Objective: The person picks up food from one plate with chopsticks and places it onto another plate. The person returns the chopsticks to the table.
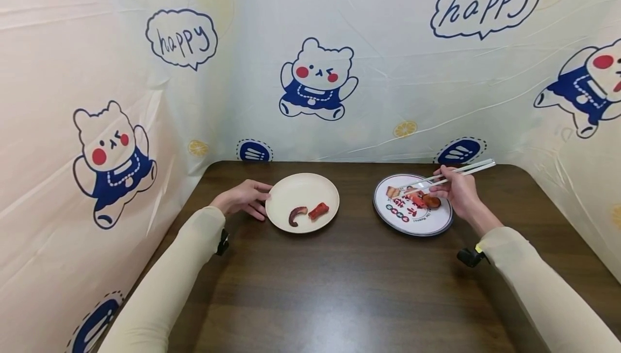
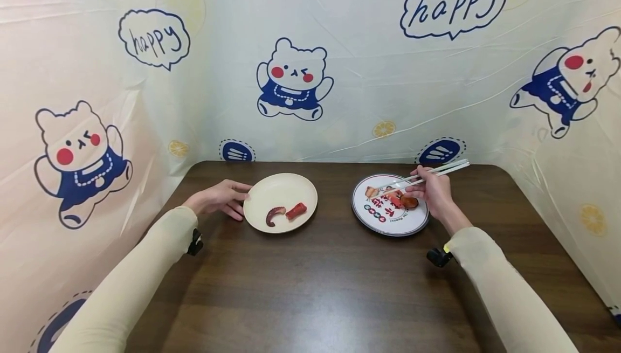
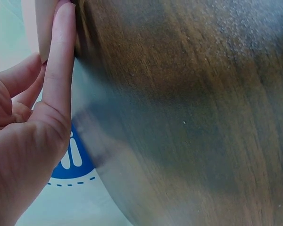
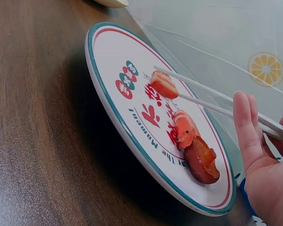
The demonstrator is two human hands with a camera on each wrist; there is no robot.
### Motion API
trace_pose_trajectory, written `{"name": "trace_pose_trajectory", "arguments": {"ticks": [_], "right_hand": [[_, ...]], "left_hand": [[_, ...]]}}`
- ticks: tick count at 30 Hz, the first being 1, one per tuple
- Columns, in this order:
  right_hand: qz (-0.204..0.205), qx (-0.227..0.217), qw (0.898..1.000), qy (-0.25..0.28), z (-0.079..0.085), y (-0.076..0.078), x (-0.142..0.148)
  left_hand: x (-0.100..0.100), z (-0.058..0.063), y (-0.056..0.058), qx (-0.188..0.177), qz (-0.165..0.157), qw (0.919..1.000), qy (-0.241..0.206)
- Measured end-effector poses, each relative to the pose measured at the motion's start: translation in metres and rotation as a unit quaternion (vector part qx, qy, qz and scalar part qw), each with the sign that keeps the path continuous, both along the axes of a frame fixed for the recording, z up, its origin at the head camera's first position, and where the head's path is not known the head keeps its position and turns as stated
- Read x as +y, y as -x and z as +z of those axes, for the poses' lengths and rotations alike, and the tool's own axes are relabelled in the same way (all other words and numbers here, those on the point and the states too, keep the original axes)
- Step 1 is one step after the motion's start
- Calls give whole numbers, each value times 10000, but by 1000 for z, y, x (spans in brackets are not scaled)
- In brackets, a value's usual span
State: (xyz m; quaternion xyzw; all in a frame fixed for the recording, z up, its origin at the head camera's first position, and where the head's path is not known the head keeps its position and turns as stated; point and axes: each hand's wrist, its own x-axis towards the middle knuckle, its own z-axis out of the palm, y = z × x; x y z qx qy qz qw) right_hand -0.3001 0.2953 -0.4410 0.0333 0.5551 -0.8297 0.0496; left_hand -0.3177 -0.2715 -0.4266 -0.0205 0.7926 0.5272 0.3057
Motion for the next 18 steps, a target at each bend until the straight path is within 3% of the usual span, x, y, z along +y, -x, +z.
{"name": "trace_pose_trajectory", "arguments": {"ticks": [8,18], "right_hand": [[254,11,9995,-212,-1,2,-2],[419,381,9983,-167,-3,0,-2]], "left_hand": [[1,1,1,-24,60,10000,23],[2,1,1,14,40,10000,74]]}}
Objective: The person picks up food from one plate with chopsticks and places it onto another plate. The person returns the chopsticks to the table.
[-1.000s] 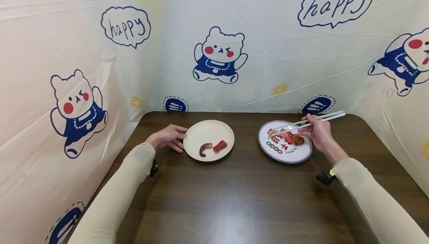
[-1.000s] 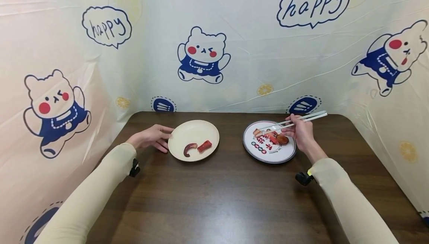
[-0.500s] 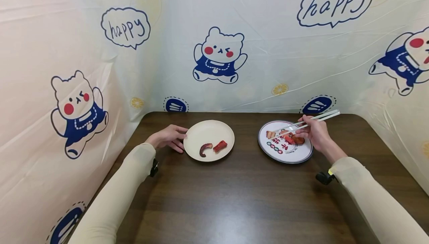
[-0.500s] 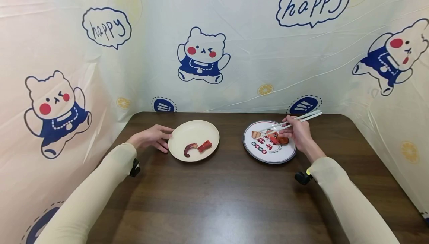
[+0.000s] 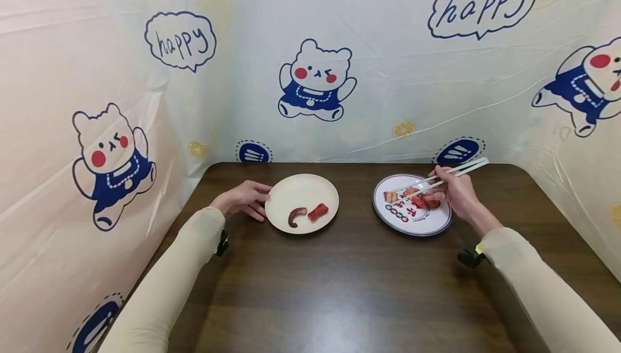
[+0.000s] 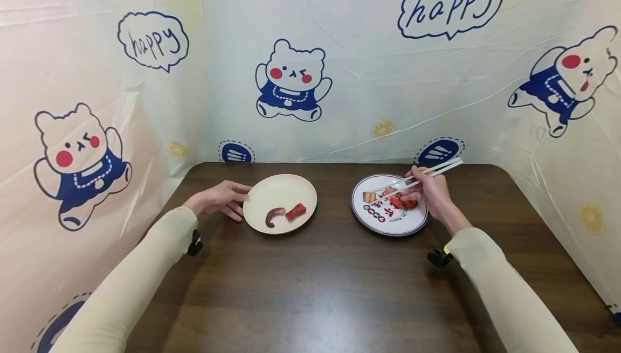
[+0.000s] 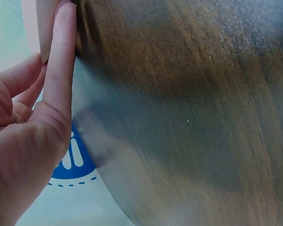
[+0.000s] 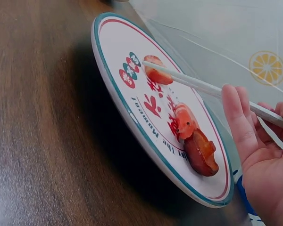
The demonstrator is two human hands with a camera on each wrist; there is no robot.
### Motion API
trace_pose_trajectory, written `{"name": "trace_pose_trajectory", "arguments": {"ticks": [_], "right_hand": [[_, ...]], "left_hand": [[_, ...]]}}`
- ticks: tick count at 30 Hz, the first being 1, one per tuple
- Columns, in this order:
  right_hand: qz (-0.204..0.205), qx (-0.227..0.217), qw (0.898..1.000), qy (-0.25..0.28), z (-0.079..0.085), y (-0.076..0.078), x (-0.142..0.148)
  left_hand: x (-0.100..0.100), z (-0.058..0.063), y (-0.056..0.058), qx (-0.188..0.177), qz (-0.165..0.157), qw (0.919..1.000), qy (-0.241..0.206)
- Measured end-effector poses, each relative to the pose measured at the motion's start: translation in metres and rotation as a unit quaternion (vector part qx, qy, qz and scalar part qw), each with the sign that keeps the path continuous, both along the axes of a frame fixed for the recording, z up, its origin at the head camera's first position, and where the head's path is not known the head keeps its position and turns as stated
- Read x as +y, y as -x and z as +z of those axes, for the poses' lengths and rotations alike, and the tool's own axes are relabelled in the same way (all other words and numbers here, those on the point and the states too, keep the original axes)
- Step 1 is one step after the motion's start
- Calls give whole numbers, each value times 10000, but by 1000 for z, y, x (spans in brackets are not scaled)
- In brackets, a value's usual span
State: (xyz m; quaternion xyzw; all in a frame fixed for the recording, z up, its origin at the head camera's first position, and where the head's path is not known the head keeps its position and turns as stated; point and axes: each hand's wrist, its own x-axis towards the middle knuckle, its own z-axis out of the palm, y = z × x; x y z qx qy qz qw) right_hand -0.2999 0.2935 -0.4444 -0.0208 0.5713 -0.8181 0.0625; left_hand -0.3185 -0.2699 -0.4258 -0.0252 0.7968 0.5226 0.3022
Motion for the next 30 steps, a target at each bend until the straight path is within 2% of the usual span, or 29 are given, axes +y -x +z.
{"name": "trace_pose_trajectory", "arguments": {"ticks": [5,16,30], "right_hand": [[14,80,9999,-123,-2,-1,-2],[-237,365,9975,-557,-1,1,-7],[-163,181,9955,-919,4,2,-5]], "left_hand": [[-1,-2,0,-4,-21,10000,-34],[-1,0,1,29,-65,10000,11],[0,1,0,-8,-24,10000,15]]}}
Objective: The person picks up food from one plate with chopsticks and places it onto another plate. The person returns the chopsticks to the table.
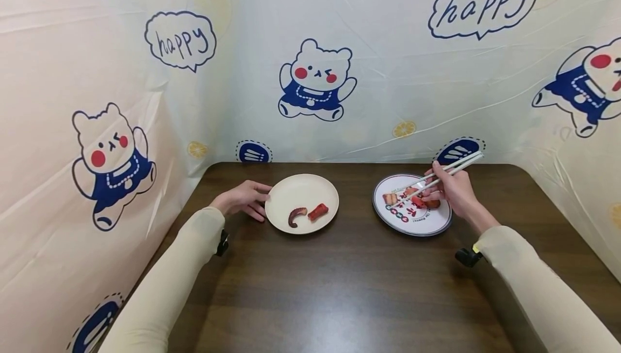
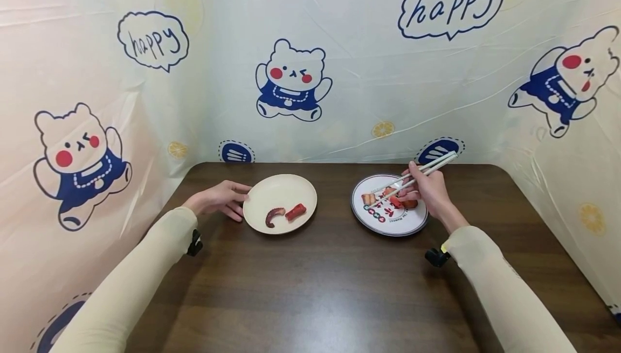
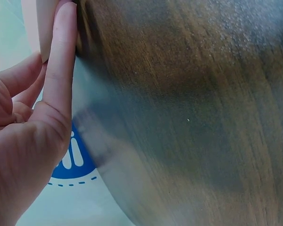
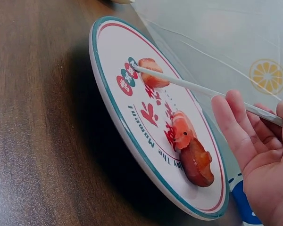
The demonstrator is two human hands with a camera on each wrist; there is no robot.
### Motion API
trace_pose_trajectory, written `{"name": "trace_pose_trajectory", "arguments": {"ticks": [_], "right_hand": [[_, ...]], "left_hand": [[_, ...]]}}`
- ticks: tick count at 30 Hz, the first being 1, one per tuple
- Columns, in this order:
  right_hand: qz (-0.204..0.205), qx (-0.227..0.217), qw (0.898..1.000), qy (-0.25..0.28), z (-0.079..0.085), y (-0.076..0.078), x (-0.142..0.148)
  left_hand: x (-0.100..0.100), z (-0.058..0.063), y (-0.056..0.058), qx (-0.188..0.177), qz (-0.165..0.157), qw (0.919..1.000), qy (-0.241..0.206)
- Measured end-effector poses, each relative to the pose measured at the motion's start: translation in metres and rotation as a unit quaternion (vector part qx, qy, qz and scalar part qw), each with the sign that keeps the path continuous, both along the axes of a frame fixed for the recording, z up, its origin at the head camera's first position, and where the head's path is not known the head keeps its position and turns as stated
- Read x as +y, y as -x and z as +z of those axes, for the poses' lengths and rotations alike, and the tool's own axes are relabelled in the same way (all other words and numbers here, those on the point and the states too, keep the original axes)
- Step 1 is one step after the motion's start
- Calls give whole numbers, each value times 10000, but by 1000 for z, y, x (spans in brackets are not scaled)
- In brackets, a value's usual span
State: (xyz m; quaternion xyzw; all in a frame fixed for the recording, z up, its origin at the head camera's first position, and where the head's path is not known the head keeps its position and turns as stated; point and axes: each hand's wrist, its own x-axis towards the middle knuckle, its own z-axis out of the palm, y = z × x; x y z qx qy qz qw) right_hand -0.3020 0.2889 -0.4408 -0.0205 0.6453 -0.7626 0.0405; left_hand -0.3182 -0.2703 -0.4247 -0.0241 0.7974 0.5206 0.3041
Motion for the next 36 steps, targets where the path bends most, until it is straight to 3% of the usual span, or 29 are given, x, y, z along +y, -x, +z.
{"name": "trace_pose_trajectory", "arguments": {"ticks": [22,31,36], "right_hand": [[159,126,9992,-350,1,5,-4],[170,36,9998,-84,1,2,-5],[201,248,9982,-513,7,-2,-11]], "left_hand": [[0,-1,2,-43,86,9999,47],[-1,-5,3,-44,29,10000,-59],[-1,-3,2,-26,36,10000,-89]]}}
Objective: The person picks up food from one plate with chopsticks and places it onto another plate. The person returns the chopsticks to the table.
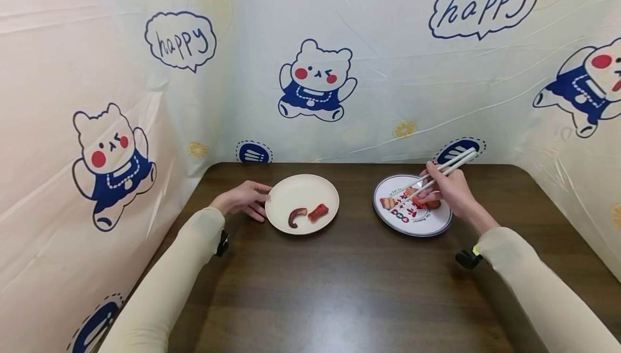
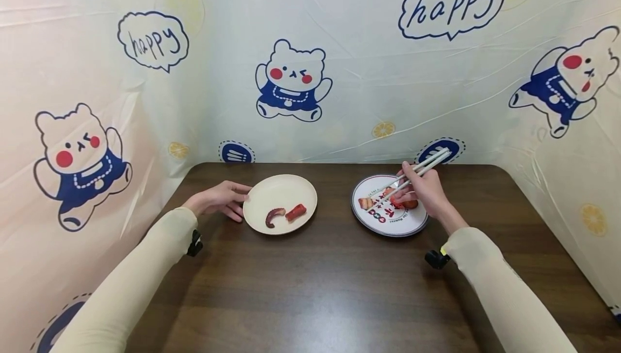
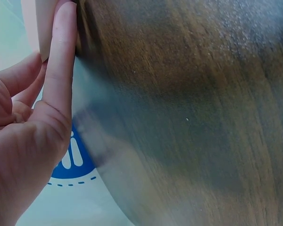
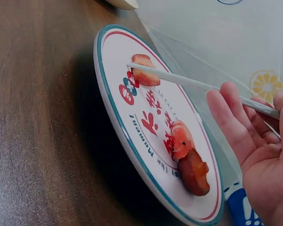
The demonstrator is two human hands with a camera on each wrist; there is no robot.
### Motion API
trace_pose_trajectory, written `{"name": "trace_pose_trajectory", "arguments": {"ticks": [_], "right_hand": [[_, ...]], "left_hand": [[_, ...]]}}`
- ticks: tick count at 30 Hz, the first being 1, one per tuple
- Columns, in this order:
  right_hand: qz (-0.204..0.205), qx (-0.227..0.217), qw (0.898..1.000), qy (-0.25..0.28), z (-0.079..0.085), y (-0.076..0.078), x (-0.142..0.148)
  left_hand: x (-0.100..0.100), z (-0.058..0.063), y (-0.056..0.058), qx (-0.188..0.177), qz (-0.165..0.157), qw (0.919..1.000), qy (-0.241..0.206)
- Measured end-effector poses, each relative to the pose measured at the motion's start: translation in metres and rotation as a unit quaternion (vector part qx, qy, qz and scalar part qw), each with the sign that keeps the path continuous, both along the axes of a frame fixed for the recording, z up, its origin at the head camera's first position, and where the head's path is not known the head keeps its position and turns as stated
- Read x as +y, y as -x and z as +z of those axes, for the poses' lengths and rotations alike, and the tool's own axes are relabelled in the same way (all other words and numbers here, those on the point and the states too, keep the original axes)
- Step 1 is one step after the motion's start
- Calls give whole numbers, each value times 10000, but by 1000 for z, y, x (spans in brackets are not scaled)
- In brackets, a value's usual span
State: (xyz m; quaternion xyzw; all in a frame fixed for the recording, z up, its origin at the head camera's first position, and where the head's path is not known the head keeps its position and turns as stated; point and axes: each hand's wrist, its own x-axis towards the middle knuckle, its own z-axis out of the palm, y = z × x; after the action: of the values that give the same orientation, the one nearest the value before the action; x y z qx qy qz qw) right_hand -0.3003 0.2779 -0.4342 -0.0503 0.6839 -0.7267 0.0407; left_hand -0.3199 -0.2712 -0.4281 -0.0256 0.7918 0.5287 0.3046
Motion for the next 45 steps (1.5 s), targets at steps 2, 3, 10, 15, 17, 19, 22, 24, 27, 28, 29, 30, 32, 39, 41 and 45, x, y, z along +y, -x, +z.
{"name": "trace_pose_trajectory", "arguments": {"ticks": [2,3,10,15,17,19,22,24,27,28,29,30,32,39,41,45], "right_hand": [[14,173,9995,-245,3,0,-3],[24,259,9990,-352,5,-1,-5],[145,561,9956,-742,12,-1,-13],[172,580,9949,-809,13,-2,-15],[150,583,9943,-876,14,-3,-16],[138,609,9926,-1038,17,-4,-16],[144,700,9877,-1388,22,-6,-19],[173,773,9840,-1594,26,-7,-21],[211,793,9817,-1721,31,-6,-23],[224,781,9815,-1736,31,-5,-23],[227,770,9814,-1743,31,-5,-23],[223,751,9816,-1742,31,-4,-23],[211,715,9821,-1732,30,-4,-22],[168,762,9816,-1744,26,-3,-19],[143,807,9802,-1803,25,-2,-19],[60,863,9801,-1787,21,-1,-17]], "left_hand": [[0,1,-1,17,10,10000,6],[0,1,-1,23,-9,10000,5],[-1,0,-1,-17,24,10000,12],[-1,-1,-3,-12,-47,10000,-11],[0,-1,-3,9,-55,10000,-33],[0,-1,-2,5,-7,10000,-48],[-1,-1,-1,4,11,10000,-51],[-1,-1,-1,-2,25,10000,-31],[-1,0,-1,13,56,10000,-16],[-1,0,0,18,40,10000,-17],[-1,0,-1,15,59,10000,-19],[-1,-1,0,14,73,10000,-29],[-1,-1,0,20,38,10000,-41],[-1,-2,0,-5,20,10000,-56],[-2,-2,0,9,8,10000,-65],[-1,-2,0,-1,71,10000,-53]]}}
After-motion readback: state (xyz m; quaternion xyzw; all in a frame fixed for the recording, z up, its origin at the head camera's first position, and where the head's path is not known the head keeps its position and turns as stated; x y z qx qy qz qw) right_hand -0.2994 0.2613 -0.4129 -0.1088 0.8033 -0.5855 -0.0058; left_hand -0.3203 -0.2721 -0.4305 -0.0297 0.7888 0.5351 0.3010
